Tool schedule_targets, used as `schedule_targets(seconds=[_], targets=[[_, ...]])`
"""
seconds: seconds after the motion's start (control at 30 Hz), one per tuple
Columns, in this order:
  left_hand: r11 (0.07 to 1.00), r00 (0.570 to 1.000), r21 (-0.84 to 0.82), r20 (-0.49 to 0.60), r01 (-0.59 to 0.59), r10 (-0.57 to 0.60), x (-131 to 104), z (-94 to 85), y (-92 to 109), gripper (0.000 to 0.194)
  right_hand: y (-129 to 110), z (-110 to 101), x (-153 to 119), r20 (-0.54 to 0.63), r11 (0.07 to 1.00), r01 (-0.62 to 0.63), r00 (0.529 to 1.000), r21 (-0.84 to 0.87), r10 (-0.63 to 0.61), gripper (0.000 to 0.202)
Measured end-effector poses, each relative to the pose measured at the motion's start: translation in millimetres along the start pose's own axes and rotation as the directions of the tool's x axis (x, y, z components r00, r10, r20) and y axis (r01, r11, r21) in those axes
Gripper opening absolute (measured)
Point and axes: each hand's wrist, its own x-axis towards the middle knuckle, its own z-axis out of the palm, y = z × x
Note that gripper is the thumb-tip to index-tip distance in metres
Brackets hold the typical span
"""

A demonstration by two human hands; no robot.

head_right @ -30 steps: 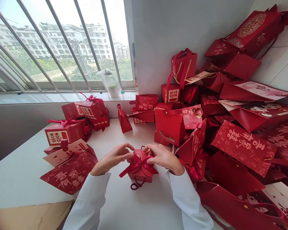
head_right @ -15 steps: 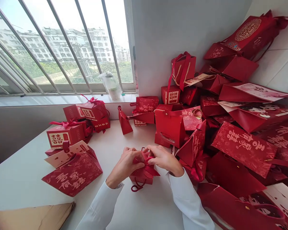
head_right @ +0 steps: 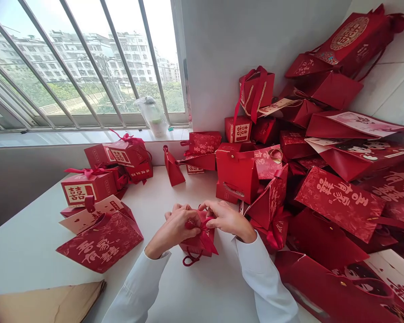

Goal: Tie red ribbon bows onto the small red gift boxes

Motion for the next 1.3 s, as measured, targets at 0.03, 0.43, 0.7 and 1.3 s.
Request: schedule_targets(seconds=[0.03, 0.43, 0.7, 1.3], targets=[[1.0, 1.0, -0.018, 0.01, -0.002, 0.002, -1, -2.2, 0, 0.009, 0, 0, 0, -0.01, 1.0, -0.005, 1.0, -0.016, 0.005, 0.036], [0.977, 0.998, -0.213, 0.051, -0.015, 0.026, -10, -32.6, -18, 0.025, -15, -4, -7, -0.045, 0.991, -0.132, 0.99, -0.033, 0.131, 0.036], [0.922, 0.996, -0.386, 0.069, -0.028, 0.059, -6, -31.1, -29, 0.012, -3, 3, 3, -0.032, 0.999, -0.052, 0.998, -0.013, 0.052, 0.037], [0.998, 0.999, -0.056, -0.042, -0.032, 0.029, -5, -4.0, 7, 0.01, 1, 3, 2, -0.018, 1.0, -0.011, 1.0, 0.014, 0.011, 0.038]])
